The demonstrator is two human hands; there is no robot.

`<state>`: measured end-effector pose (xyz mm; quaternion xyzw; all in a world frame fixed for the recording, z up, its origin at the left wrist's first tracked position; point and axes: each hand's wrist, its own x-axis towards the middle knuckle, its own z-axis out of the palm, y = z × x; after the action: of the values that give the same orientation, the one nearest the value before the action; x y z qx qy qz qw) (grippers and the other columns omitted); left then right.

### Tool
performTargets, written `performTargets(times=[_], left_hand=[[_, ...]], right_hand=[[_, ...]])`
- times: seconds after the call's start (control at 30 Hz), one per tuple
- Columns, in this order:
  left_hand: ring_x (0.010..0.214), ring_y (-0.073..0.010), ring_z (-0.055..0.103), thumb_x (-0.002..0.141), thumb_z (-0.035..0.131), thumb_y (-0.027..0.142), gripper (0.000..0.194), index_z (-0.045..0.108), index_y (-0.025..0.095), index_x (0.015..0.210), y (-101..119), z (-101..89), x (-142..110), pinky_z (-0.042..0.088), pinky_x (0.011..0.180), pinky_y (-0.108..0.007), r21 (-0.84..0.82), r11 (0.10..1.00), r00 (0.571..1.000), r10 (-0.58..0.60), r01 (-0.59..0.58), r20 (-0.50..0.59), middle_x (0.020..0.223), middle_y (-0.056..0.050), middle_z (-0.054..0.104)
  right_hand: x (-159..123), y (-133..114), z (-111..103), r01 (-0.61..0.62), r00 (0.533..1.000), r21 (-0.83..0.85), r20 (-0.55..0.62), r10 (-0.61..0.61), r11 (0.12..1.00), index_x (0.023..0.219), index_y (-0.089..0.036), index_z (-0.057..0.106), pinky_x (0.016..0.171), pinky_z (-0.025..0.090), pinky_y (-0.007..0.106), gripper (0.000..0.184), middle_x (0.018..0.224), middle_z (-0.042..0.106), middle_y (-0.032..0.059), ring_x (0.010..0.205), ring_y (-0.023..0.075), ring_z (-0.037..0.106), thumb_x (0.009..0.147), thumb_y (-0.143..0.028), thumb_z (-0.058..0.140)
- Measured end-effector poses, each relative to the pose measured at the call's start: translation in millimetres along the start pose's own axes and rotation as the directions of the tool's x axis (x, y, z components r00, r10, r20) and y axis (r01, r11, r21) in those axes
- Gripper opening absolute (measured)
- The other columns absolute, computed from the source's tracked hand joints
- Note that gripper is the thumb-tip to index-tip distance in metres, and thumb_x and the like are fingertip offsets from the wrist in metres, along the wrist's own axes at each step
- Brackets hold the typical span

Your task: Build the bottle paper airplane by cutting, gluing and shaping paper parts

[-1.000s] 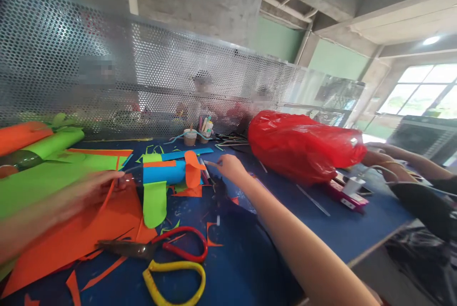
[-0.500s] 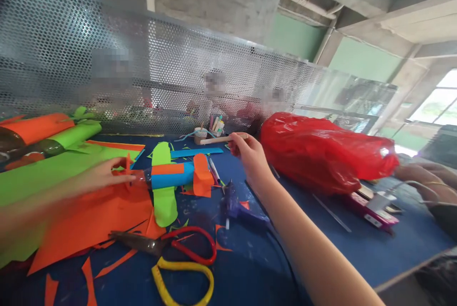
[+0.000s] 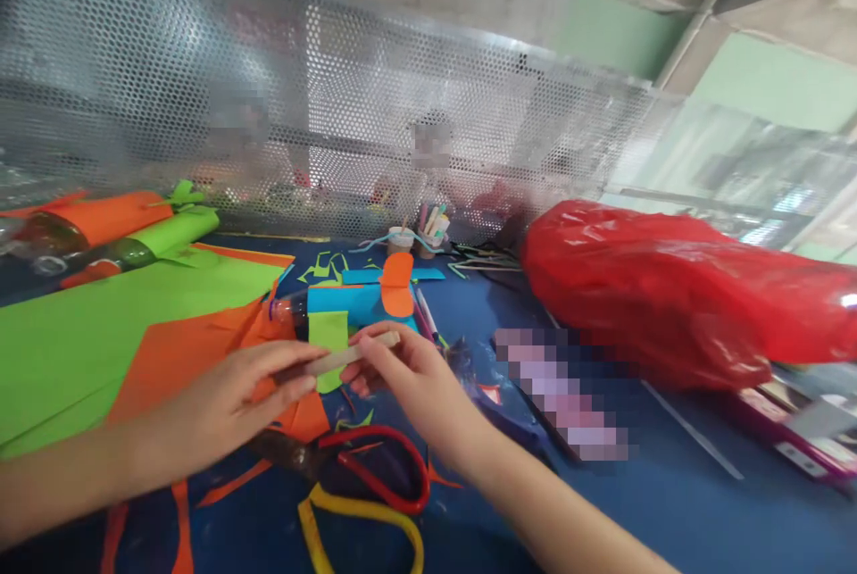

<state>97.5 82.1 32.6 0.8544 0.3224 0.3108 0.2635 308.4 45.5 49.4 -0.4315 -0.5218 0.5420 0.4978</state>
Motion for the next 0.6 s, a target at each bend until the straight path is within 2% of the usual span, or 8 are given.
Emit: performTargets(times=[0.17,0.27,0.33,0.47,0.6], left_hand=[[0.098,-0.0228,0.067,0.098,0.038,0.039,0.024,0.059,0.030,0.105,9,13.6,-15,0.055,0.082,-0.035,-0.069,0.997,0.995,0.024,-0.018,0.093,0.105,-0.004,0.071],[0.089,-0.0219,0.067,0.100,0.036,0.040,0.023,0.056,0.029,0.097,12,15.3,-21,0.055,0.076,-0.035,-0.082,0.996,0.982,0.001,0.015,0.188,0.096,-0.003,0.069],[0.086,-0.0207,0.066,0.101,0.034,0.040,0.023,0.054,0.029,0.097,13,17.8,-24,0.054,0.077,-0.034,-0.097,0.995,0.970,-0.014,0.039,0.242,0.093,-0.002,0.068],[0.082,-0.0214,0.066,0.099,0.036,0.044,0.024,0.054,0.031,0.090,18,23.0,-30,0.054,0.071,-0.032,-0.147,0.988,0.977,-0.014,0.046,0.211,0.090,-0.001,0.068],[0.069,-0.0217,0.067,0.096,0.040,0.046,0.024,0.058,0.034,0.086,22,22.6,-29,0.052,0.058,-0.031,-0.218,0.972,0.975,-0.044,0.092,0.218,0.079,0.000,0.069]], right_hand=[[-9,2,11,-0.077,0.993,-0.083,0.083,0.084,0.994,0.080,-0.020,0.055,0.055,0.041,0.023,0.039,0.059,0.059,-0.0058,0.054,0.0096,0.053,0.073,-0.052,0.076],[-13,5,16,-0.117,0.981,-0.106,0.141,0.131,0.988,0.078,-0.021,0.050,0.049,0.034,0.021,0.042,0.053,0.052,-0.0086,0.049,0.0083,0.045,0.073,-0.055,0.075],[-16,7,19,-0.112,0.976,-0.104,0.177,0.129,0.988,0.078,-0.022,0.049,0.047,0.031,0.020,0.042,0.053,0.051,-0.0092,0.048,0.0076,0.043,0.072,-0.051,0.078],[-21,11,22,-0.065,0.977,-0.058,0.199,0.075,0.996,0.076,-0.022,0.048,0.042,0.027,0.019,0.038,0.057,0.050,-0.0098,0.045,0.0058,0.039,0.072,-0.040,0.081],[-25,14,24,-0.051,0.980,-0.039,0.190,0.058,0.998,0.077,-0.023,0.044,0.038,0.025,0.018,0.039,0.053,0.049,-0.0112,0.040,0.0057,0.038,0.075,-0.040,0.079]])
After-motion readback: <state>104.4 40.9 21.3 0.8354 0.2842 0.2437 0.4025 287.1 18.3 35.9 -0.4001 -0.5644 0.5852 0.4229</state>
